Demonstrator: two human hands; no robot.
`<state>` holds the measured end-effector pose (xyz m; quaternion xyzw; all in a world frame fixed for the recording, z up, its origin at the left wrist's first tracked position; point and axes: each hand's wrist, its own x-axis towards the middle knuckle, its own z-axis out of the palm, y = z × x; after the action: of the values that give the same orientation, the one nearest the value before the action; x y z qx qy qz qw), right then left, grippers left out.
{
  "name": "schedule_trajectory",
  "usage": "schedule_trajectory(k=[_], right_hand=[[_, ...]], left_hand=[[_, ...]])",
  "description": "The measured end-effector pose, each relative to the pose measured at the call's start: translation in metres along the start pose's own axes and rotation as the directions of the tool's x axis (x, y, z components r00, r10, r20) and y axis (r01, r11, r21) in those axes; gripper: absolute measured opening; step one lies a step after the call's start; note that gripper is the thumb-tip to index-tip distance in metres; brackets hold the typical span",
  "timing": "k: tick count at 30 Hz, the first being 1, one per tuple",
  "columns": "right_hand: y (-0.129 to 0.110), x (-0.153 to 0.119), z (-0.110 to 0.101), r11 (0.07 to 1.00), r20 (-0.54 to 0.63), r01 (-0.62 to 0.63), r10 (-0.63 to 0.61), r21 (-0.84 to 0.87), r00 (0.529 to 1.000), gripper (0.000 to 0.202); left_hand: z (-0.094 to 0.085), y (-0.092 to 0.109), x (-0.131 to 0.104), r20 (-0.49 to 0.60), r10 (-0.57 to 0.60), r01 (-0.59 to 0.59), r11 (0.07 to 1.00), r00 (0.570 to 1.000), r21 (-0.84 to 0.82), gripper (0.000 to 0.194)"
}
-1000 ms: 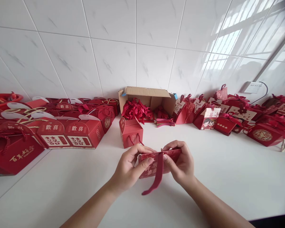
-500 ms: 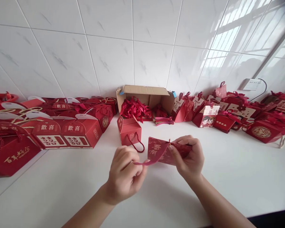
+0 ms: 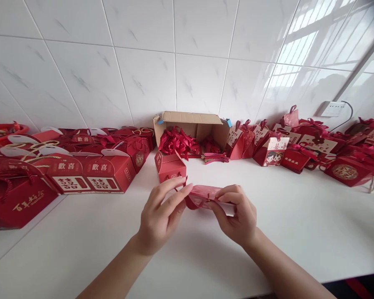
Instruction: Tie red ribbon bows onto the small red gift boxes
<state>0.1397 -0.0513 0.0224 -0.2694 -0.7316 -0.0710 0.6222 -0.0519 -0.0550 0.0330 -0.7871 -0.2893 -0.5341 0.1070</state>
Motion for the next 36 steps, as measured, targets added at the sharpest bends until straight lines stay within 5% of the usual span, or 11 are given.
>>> schedule_trajectory(k=[6,12,22,36], right_hand=[[-0.006,-0.002,0.001,0.999,0.020,0.038,-0.038,-0.009,0.999,0.027],[-0.011,-0.003,0.004,0.992,0.033,0.125,-0.125,0.015,0.992,0.022],[-0.013,-0.004,0.006,0.992,0.028,0.122,-0.123,0.034,0.992,0.024],[-0.012,-0.005,0.007,0.996,0.038,0.080,-0.082,0.042,0.996,0.021]], left_hand=[[-0.001,0.006,0.000,0.111,-0.067,0.100,0.942,0.992,-0.320,0.051],[0.000,0.003,0.001,0.035,-0.068,0.075,0.945,0.997,-0.317,0.046],[-0.001,0.012,0.006,0.169,-0.232,0.286,0.815,0.958,-0.504,0.028],[-0.004,0.016,0.013,0.205,-0.139,0.232,0.799,0.969,-0.555,0.019]])
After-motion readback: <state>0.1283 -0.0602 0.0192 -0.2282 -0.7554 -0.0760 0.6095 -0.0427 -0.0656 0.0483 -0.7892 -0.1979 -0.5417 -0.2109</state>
